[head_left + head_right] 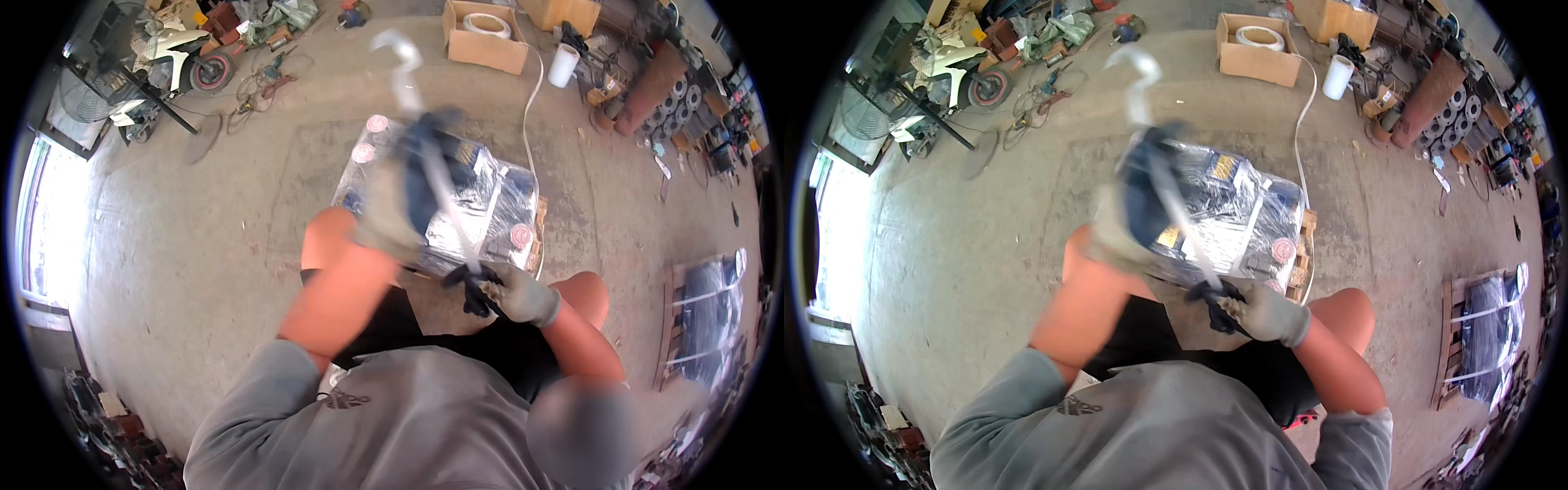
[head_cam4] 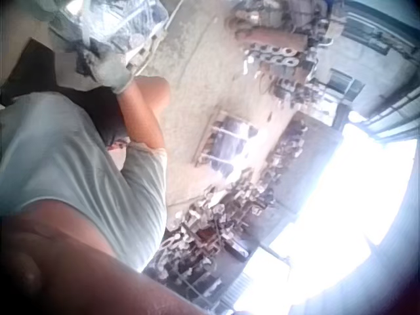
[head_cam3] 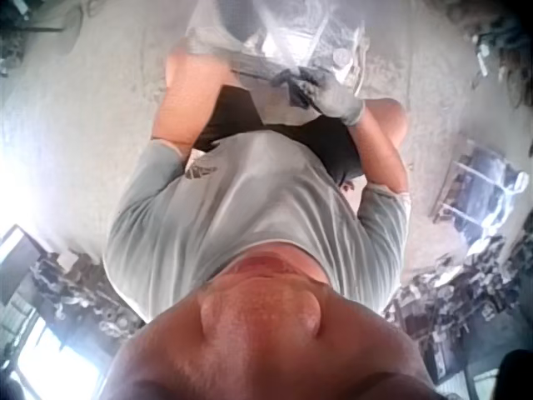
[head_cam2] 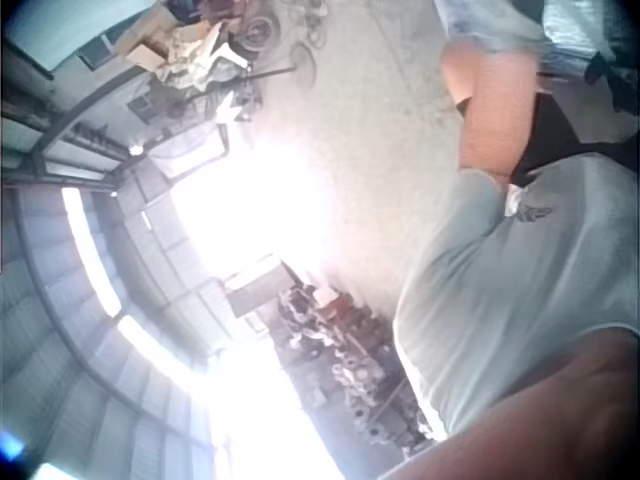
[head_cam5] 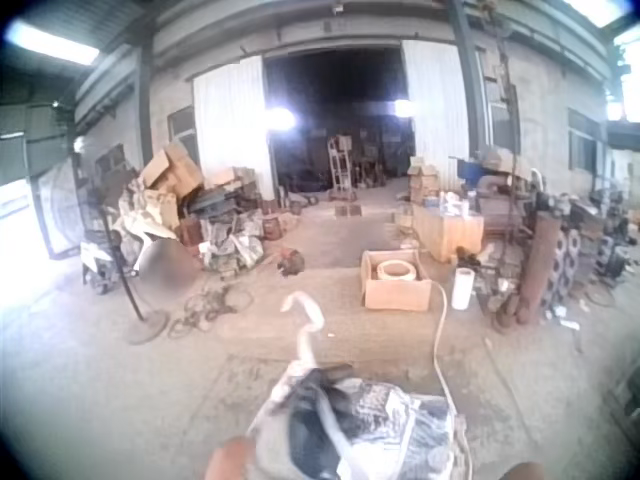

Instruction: The person secures a plastic-wrapped load on a wooden pallet using white plastic strapping. They thread the strap, pull it tight, and use a red manual strapping tool to crimp and cut the strap. The person then retrieves yellow tape and applies it over the crimped strap ends to reinforce the seal.

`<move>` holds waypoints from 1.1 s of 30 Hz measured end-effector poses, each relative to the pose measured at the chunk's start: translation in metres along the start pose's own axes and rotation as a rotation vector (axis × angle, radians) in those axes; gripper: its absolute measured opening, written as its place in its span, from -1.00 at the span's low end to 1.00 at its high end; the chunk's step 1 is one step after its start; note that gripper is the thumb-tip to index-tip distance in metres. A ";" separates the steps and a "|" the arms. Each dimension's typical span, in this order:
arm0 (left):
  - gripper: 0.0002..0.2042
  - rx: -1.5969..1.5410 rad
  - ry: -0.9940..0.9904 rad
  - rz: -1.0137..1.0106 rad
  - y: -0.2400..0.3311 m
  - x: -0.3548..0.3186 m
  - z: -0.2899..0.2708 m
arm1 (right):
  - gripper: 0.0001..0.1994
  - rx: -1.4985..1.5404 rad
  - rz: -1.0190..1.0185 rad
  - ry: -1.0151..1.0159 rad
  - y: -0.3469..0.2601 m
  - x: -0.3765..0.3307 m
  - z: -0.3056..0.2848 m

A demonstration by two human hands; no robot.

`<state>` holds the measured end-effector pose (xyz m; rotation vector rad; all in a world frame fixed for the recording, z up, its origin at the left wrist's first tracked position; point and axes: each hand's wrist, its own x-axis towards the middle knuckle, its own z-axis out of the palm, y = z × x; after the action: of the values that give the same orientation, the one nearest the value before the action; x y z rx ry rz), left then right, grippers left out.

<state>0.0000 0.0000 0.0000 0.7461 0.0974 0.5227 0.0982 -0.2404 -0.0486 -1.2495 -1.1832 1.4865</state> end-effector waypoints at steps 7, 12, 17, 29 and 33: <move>-0.73 -0.154 0.299 0.499 0.258 -0.155 -0.217 | -0.85 -0.418 0.142 0.158 -0.013 -0.068 -0.030; -0.58 0.265 1.219 0.712 0.269 -0.291 -0.358 | -0.86 -0.486 0.451 0.231 -0.045 -0.132 -0.080; -0.81 -0.080 1.220 0.641 0.234 -0.334 -0.410 | -0.83 -0.819 0.436 0.686 -0.034 -0.202 -0.196; -0.55 0.459 0.770 0.284 0.142 -0.195 -0.213 | -0.28 -1.431 -0.148 1.364 -0.010 -0.007 -0.237; -0.52 0.358 0.499 0.226 0.074 -0.146 -0.126 | 0.03 -1.015 -0.537 0.762 -0.040 0.084 -0.098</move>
<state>-0.1916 0.0528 -0.0577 0.9679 0.5881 0.9156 0.1836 -0.1371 -0.0315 -1.7005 -1.5605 -0.1080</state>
